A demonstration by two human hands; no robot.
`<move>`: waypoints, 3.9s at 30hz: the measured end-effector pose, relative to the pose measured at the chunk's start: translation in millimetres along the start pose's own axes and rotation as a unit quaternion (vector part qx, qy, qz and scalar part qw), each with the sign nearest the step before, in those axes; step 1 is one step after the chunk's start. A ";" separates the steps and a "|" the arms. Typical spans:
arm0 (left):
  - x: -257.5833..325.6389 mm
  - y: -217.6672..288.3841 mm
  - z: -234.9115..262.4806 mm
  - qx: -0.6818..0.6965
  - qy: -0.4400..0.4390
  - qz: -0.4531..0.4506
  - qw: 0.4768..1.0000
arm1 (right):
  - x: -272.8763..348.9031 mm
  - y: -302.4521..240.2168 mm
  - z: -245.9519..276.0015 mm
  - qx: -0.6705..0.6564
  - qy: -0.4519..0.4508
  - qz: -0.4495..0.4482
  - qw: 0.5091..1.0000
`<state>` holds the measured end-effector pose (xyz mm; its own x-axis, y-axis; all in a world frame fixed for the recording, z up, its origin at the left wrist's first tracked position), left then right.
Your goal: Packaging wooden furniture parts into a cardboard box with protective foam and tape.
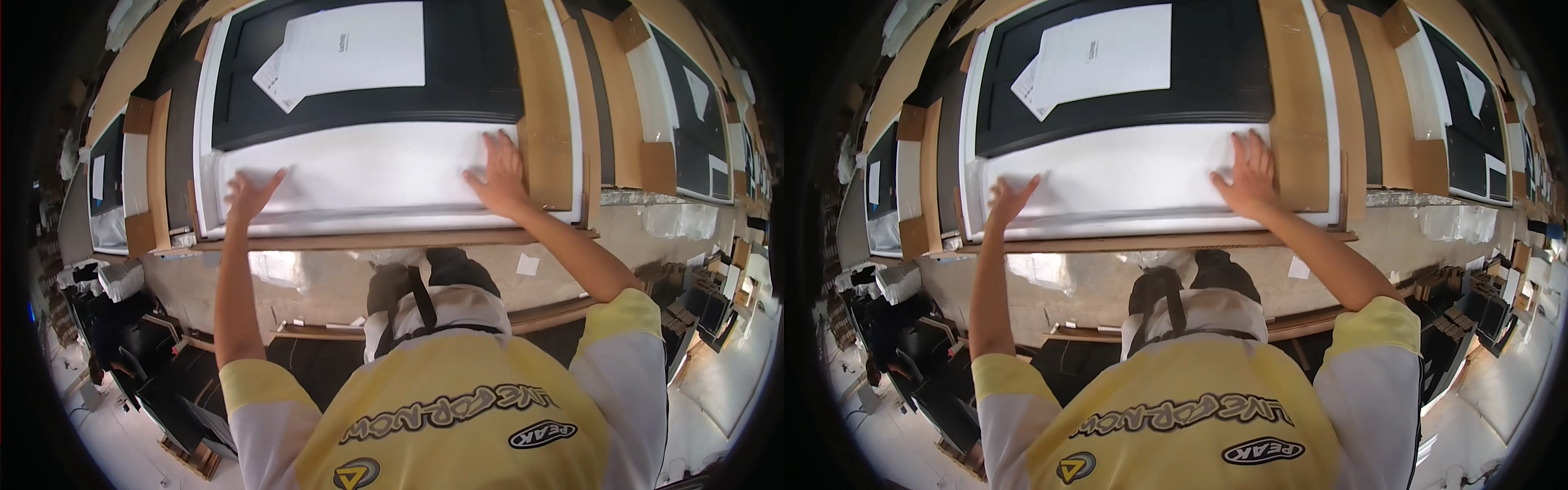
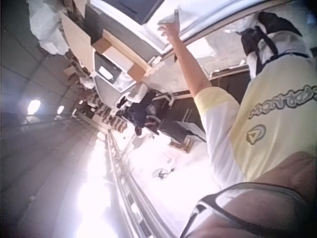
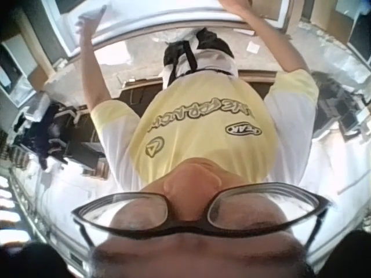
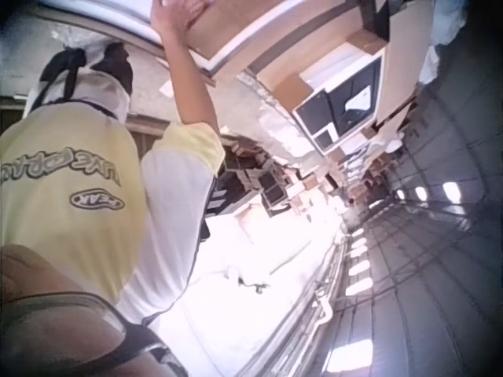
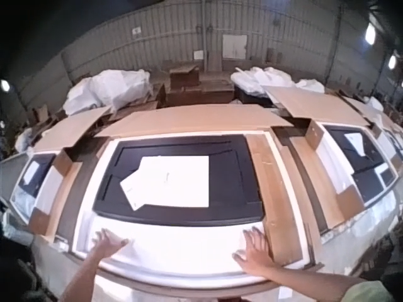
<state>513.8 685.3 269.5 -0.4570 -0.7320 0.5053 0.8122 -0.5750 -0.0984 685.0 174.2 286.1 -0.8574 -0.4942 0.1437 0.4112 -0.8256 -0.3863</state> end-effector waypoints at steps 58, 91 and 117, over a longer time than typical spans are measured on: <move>217.3 299.7 -58.3 -0.118 0.117 -0.746 0.644 | 54.1 111.4 -533.2 0.015 -0.159 -0.167 0.973; 83.1 125.0 13.4 -0.113 -0.019 -0.396 0.911 | 103.0 68.3 159.2 0.303 0.068 -0.206 0.928; 421.7 378.0 -49.5 0.136 -0.032 -0.665 0.734 | 241.6 64.2 187.3 -0.240 0.371 0.002 0.897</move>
<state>610.2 141.2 403.0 -0.9002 0.4335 0.0402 -0.2894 -0.6648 0.6887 562.3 -49.2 466.6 -0.8998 -0.0332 -0.4351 0.3865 -0.5239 -0.7591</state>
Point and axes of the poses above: each hand's wrist, its own x-axis away from the middle knuckle, its own z-axis out of the back of the hand, y = z × x, the point moved 8 cm from there along -x, towards the middle knuckle, and after that the axes turned 3 degrees about z, right-handed, at the moved point
